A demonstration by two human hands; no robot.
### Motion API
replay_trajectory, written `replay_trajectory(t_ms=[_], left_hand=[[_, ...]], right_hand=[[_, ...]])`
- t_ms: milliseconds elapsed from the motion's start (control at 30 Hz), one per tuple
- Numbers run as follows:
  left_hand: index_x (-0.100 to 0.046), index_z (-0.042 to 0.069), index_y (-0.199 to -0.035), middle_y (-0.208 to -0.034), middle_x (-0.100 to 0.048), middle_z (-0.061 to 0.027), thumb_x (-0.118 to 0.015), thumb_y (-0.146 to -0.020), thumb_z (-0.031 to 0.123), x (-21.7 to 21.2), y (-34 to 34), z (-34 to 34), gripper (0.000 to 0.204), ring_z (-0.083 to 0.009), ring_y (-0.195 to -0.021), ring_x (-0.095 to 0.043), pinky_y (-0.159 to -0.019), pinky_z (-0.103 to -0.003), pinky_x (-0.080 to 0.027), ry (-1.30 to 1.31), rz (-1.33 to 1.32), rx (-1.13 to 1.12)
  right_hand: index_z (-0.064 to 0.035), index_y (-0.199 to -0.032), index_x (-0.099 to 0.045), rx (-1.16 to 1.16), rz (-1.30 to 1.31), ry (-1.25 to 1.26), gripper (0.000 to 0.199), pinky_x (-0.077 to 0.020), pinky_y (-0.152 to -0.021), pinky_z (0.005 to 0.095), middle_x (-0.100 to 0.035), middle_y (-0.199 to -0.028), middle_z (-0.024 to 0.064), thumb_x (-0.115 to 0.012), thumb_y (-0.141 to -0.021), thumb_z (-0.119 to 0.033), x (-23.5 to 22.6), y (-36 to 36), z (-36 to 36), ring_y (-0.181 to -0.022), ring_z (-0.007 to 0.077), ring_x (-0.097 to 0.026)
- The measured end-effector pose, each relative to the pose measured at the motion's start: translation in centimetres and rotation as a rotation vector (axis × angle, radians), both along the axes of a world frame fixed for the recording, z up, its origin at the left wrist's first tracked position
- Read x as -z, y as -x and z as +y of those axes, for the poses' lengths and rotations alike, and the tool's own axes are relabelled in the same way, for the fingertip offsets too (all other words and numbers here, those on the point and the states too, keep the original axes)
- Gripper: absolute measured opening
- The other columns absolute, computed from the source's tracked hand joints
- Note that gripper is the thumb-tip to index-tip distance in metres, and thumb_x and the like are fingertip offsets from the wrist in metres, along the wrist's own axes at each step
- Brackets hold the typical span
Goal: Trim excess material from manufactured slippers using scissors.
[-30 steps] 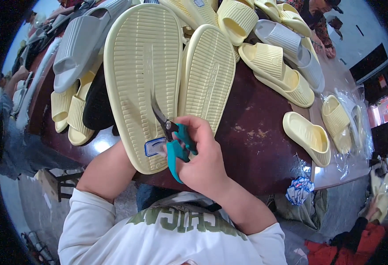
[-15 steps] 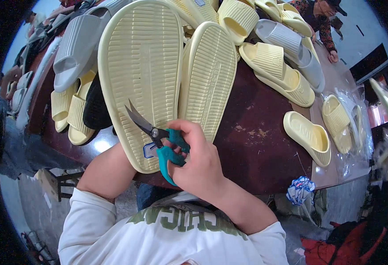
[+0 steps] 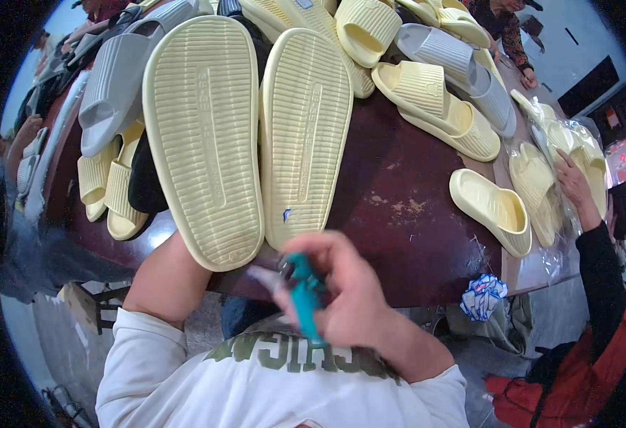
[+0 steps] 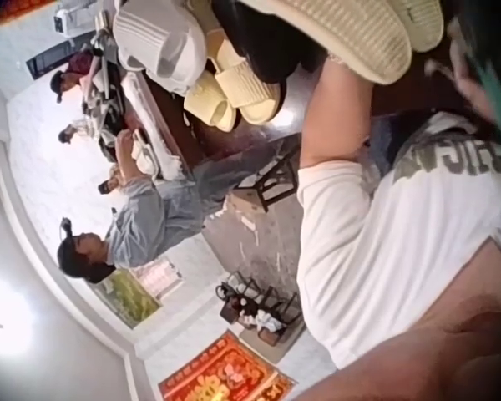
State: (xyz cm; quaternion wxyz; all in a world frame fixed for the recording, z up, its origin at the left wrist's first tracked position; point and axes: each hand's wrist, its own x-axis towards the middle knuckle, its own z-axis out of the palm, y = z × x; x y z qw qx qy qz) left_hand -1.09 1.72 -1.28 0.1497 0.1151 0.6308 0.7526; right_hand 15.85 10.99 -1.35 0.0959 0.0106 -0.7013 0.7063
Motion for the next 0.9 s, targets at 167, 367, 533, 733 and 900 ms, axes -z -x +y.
replay_trajectory(t_ms=[167, 367, 533, 733, 900], left_hand=[[-0.059, 0.004, -0.110, -0.110, -0.059, -0.0124, -0.059, -0.080, 0.017, 0.3, -0.3, -0.6, 0.032, -0.0251, -0.106, -0.054, -0.085, -0.035, -0.046, 0.001, -0.011, 0.018], [-0.059, 0.004, -0.109, -0.109, -0.059, -0.0124, -0.059, -0.080, 0.017, 0.1, -0.4, -0.2, 0.032, -0.0251, -0.105, -0.054, -0.084, -0.035, -0.046, 0.018, -0.014, 0.026], [-0.059, 0.004, -0.109, -0.109, -0.059, -0.0124, -0.060, -0.080, 0.017, 0.1, -0.3, -0.5, 0.032, -0.0251, -0.105, -0.054, -0.084, -0.035, -0.047, 0.032, -0.027, 0.003], [-0.059, 0.004, -0.109, -0.109, -0.059, -0.0125, -0.060, -0.080, 0.017, -0.1, -0.3, -0.3, 0.032, -0.0251, -0.105, -0.054, -0.084, -0.035, -0.047, 0.042, -0.036, -0.014], [-0.059, 0.004, -0.108, -0.108, -0.059, -0.0125, -0.060, -0.080, 0.017, -0.1, -0.4, -0.9, 0.031, -0.0251, -0.104, -0.055, -0.083, -0.035, -0.047, 0.057, -0.038, -0.027]], right_hand=[[-0.0020, -0.112, -0.040, 0.210, -0.173, -0.127, 0.049, -0.0470, -0.068, 0.0242, -0.056, -0.085, 0.0056, -0.065, -0.071, 0.005, 2.0, 1.7, 2.3, -0.077, 0.0107, -0.056], [-0.0019, -0.114, -0.041, 0.242, -0.120, -0.267, 0.051, -0.0467, -0.069, 0.0237, -0.057, -0.085, 0.0053, -0.068, -0.071, 0.003, 2.8, 2.8, 1.9, -0.077, 0.0098, -0.056], [-0.0017, -0.113, -0.041, 0.366, -0.050, -0.436, 0.050, -0.0460, -0.069, 0.0228, -0.058, -0.085, 0.0059, -0.069, -0.071, 0.001, 2.6, 2.9, 1.3, -0.075, 0.0095, -0.056], [-0.0020, -0.112, -0.041, 0.384, -0.064, -0.485, 0.049, -0.0461, -0.069, 0.0228, -0.058, -0.086, 0.0060, -0.068, -0.071, 0.002, 2.9, 2.9, 1.8, -0.077, 0.0097, -0.056], [-0.0022, -0.113, -0.039, 0.148, -0.005, -0.221, 0.052, -0.0459, -0.069, 0.0229, -0.056, -0.088, 0.0059, -0.069, -0.070, 0.004, 3.4, 1.3, 1.4, -0.078, 0.0099, -0.056]])
